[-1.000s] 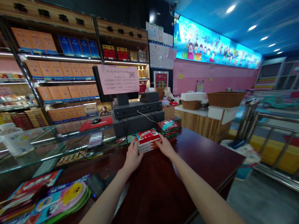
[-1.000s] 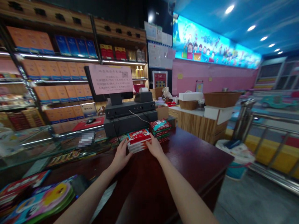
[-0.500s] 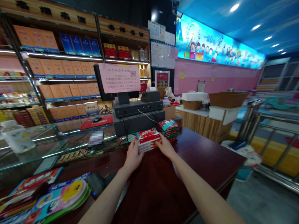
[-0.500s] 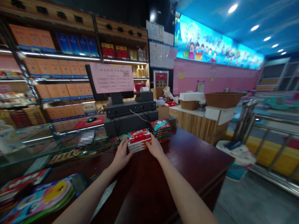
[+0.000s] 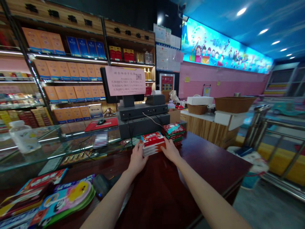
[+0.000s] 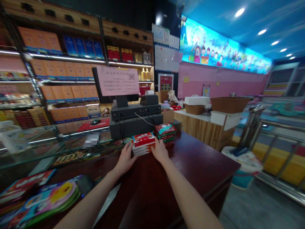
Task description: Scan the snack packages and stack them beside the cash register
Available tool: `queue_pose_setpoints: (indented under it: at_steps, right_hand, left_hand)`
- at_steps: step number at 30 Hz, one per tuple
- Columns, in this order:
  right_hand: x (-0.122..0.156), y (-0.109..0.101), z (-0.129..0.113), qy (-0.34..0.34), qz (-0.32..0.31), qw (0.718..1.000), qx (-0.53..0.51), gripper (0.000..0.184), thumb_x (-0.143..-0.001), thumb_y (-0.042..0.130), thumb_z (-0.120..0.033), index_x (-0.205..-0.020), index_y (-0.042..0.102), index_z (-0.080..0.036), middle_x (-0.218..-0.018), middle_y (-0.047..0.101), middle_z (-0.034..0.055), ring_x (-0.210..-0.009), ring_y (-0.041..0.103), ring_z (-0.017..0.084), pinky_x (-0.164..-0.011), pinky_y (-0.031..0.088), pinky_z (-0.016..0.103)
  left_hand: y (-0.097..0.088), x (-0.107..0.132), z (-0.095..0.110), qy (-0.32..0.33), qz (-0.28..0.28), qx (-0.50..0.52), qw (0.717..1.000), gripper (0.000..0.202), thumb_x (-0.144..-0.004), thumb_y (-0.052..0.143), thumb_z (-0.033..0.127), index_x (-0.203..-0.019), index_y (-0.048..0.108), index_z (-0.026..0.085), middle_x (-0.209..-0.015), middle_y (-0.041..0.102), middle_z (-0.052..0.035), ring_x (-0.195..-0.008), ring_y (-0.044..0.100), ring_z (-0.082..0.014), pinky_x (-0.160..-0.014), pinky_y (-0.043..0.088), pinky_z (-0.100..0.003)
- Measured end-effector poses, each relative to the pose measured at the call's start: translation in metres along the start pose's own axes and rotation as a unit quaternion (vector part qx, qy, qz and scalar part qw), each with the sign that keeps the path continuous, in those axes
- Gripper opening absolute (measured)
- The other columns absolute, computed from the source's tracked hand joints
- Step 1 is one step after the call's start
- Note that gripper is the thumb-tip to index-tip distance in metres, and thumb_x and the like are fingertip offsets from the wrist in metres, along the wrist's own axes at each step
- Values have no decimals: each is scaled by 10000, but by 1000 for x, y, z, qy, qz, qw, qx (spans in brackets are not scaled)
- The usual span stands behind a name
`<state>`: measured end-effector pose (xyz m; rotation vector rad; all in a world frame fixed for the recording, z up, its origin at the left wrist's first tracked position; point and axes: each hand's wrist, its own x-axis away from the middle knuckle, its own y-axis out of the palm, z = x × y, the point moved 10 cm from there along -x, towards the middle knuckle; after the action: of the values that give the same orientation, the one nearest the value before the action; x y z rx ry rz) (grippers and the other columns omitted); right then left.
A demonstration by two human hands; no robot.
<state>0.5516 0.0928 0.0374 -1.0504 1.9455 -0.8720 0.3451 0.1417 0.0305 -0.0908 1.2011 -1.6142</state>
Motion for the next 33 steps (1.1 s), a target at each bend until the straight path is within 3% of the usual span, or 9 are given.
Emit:
queue_pose_setpoints:
  at_steps: [4,8,13,19,24,33]
  right_hand:
    - [7,-11,-8,1,10,999,34,668,-950,513,-296,-1566,284,-173,-1328,517,154,-1245,549,279,-948,447,310]
    - [17,-21,-28,-40,40,997,55,632,-942,504,-255,-1546,332,-186,-1275,546,146,-1212,551,280,-914,472,321]
    - [29,-21,-61,-103,70,990,68,579,-921,507,-209,-1493,428,-170,-1274,562,149,-1176,544,279,-943,481,345]
    - [37,-3,-111,-187,49,980,46,485,-925,496,-189,-1406,546,-159,-1306,602,145,-1214,537,269,-1078,413,386]
    - [45,17,-156,-225,17,974,21,430,-961,469,-219,-1369,583,-142,-1367,611,142,-1266,539,272,-1098,405,401]
    - [68,43,-238,-273,-41,961,-5,398,-998,446,-294,-1339,624,-190,-1295,690,101,-1217,601,254,-1072,423,401]
  left_hand:
    - [-7,3,2,-6,-19,-21,1000,699,-792,622,212,-1457,413,164,-1571,353,-182,-1436,383,-325,-1141,380,-476]
    - [-24,9,2,-21,-35,-49,998,689,-801,601,216,-1462,411,172,-1578,356,-171,-1438,376,-316,-1134,383,-473]
    - [-59,20,4,-28,-48,-101,993,653,-821,577,212,-1455,426,185,-1581,372,-141,-1447,359,-289,-1158,353,-467]
    - [-112,40,-5,-22,-23,-161,987,471,-881,564,250,-1350,555,217,-1521,469,-91,-1393,426,-278,-1164,341,-468]
    - [-152,59,-33,-45,5,-193,980,367,-922,544,304,-1278,616,252,-1456,544,-68,-1365,455,-277,-1155,343,-495]
    - [-215,99,-100,-95,37,-245,964,323,-951,511,356,-1229,658,285,-1412,594,-59,-1320,507,-277,-1140,343,-513]
